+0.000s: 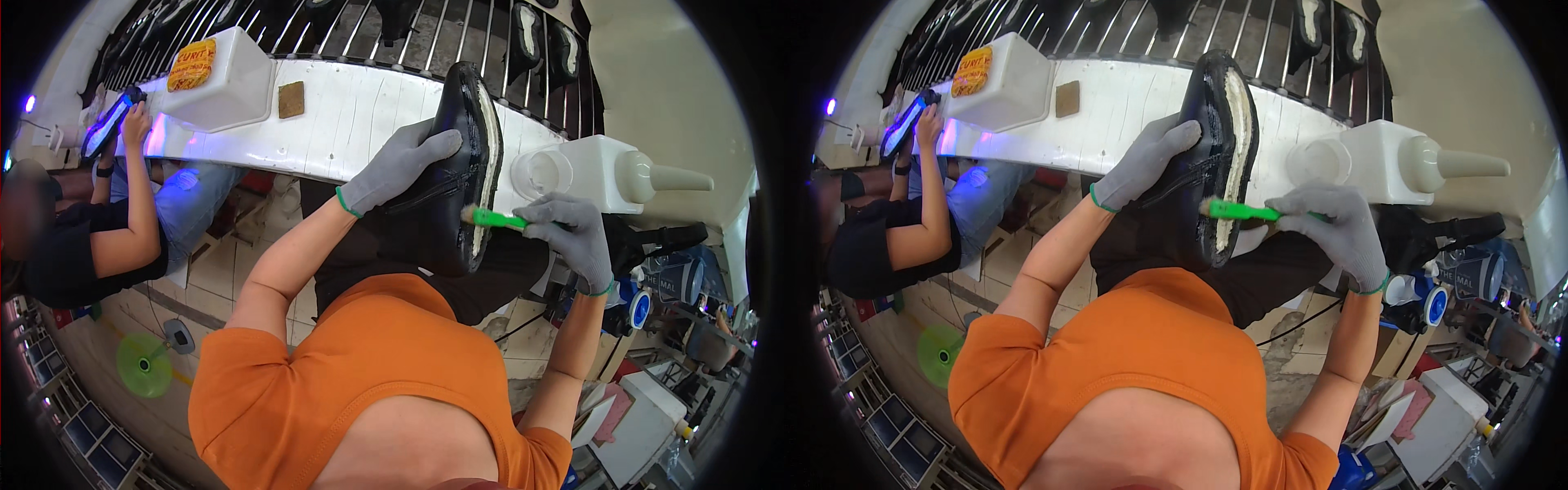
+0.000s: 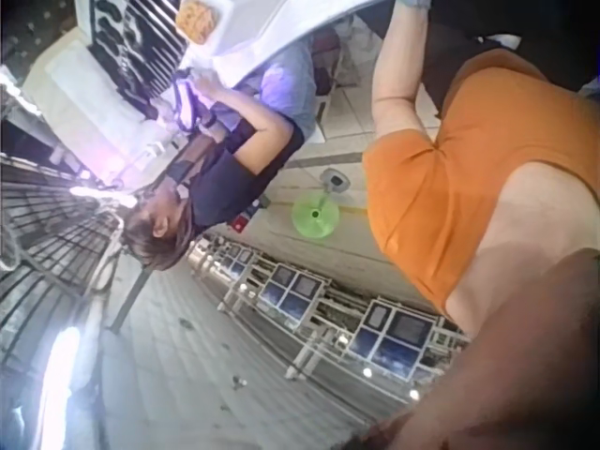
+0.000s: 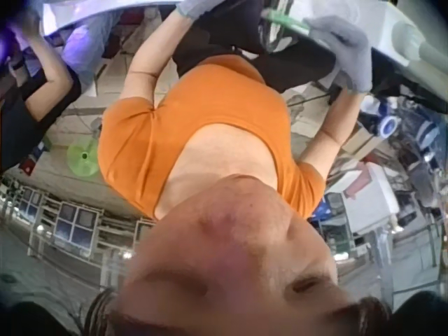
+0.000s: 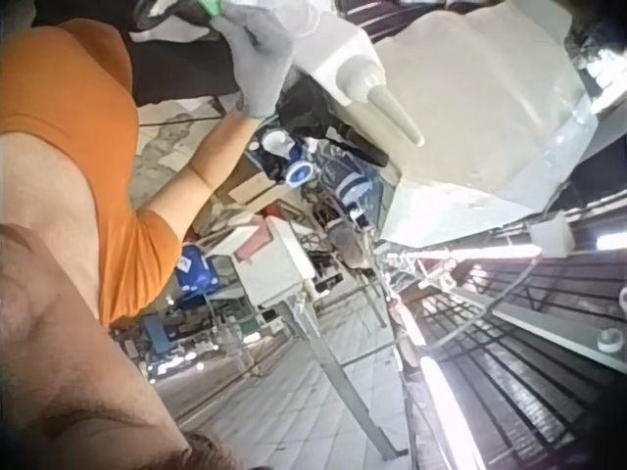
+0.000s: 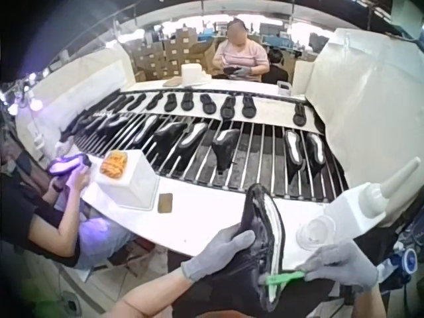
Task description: Applying adhesive to the sole of a shoe using a brush and a container of liquid.
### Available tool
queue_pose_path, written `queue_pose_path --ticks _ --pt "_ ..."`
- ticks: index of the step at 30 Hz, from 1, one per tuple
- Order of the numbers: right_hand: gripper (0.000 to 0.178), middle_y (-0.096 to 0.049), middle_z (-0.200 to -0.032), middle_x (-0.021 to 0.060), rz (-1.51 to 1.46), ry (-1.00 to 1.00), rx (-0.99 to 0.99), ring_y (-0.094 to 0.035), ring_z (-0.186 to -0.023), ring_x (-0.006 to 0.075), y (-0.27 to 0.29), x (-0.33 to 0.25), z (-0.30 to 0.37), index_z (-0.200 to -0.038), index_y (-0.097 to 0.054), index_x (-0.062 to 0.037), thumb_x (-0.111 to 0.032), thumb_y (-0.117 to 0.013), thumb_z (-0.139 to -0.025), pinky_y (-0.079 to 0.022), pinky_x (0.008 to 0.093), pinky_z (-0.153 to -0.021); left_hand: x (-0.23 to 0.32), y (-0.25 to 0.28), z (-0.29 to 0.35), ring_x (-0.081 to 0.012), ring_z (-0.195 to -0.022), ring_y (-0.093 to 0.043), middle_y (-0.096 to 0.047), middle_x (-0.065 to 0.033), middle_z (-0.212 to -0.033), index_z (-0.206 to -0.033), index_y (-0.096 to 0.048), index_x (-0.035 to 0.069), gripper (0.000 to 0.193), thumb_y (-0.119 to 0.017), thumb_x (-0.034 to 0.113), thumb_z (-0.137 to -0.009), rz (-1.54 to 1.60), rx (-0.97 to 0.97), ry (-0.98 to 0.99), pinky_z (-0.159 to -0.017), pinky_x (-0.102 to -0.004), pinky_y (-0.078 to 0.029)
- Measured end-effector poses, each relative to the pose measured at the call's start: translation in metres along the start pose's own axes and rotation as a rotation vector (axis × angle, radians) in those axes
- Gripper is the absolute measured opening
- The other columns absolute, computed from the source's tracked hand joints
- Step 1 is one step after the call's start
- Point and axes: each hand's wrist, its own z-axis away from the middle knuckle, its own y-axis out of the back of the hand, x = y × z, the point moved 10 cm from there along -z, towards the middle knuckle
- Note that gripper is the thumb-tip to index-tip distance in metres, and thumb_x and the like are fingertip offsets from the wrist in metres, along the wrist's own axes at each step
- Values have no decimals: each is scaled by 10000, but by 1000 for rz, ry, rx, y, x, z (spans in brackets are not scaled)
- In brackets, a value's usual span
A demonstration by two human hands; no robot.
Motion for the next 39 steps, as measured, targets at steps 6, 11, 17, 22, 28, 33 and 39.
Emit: queue_pose_path --ticks 6,11,17,22,28,33,39 --pt "265 -701 -847 94 -43 -13 -177 -653 -779 154 -16 -4 4 -949 -742 6 16 -773 -686 -491 261 -712 -23 0 -4 -95 -820 -596 -645 -58 -943 -1135 -601 -73 552 -515 446 -965 76 -19 107 -763 -246 -493" --pt "245 -691 -810 88 -77 2 -259 -642 -758 156 -22 -4 0 -952 -742 -3 -5 -772 -709 -484 261 -698 -50 -9 -2 -96 -781 -614 -663 -47 -940 -1128 -636 -38 540 -511 461 -965 163 -57 285 -730 -238 -508" --pt "251 -673 -768 80 -69 6 -339 -613 -725 151 -26 -8 -8 -945 -744 0 -14 -783 -698 -470 283 -689 -84 -33 10 -127 -825 -670 -687 -83 -1006 -1163 -618 6 453 -473 403 -999 371 -136 551 -758 -250 -550" --pt "262 -700 -812 84 -95 -15 -368 -634 -755 153 -29 -10 -16 -936 -744 7 -17 -798 -681 -479 282 -719 -97 -60 22 -124 -868 -667 -675 -84 -1072 -1186 -595 37 442 -462 416 -1003 547 -270 618 -770 -250 -553" --pt "245 -715 -846 94 -101 61 -361 -661 -794 166 -28 -15 -26 -904 -739 24 -4 -807 -670 -497 281 -738 -94 -98 42 -143 -833 -662 -678 -84 -1013 -1136 -592 67 439 -412 447 -1009 855 -402 703 -787 -282 -552" --pt "235 -720 -854 96 -101 58 -362 -672 -792 166 -29 -14 -37 -878 -730 32 5 -809 -658 -514 276 -730 -91 -91 40 -142 -666 -647 -662 -52 -812 -1108 -599 79 332 -502 372 -985 158 -488 243 -573 -331 -541" --pt "236 -729 -845 95 -58 88 -377 -681 -767 161 -28 -19 -46 -868 -729 26 9 -809 -647 -527 277 -718 -81 -94 54 -137 -757 -640 -650 -61 -916 -1176 -570 75 310 -545 290 -954 122 -492 333 -657 -318 -530"
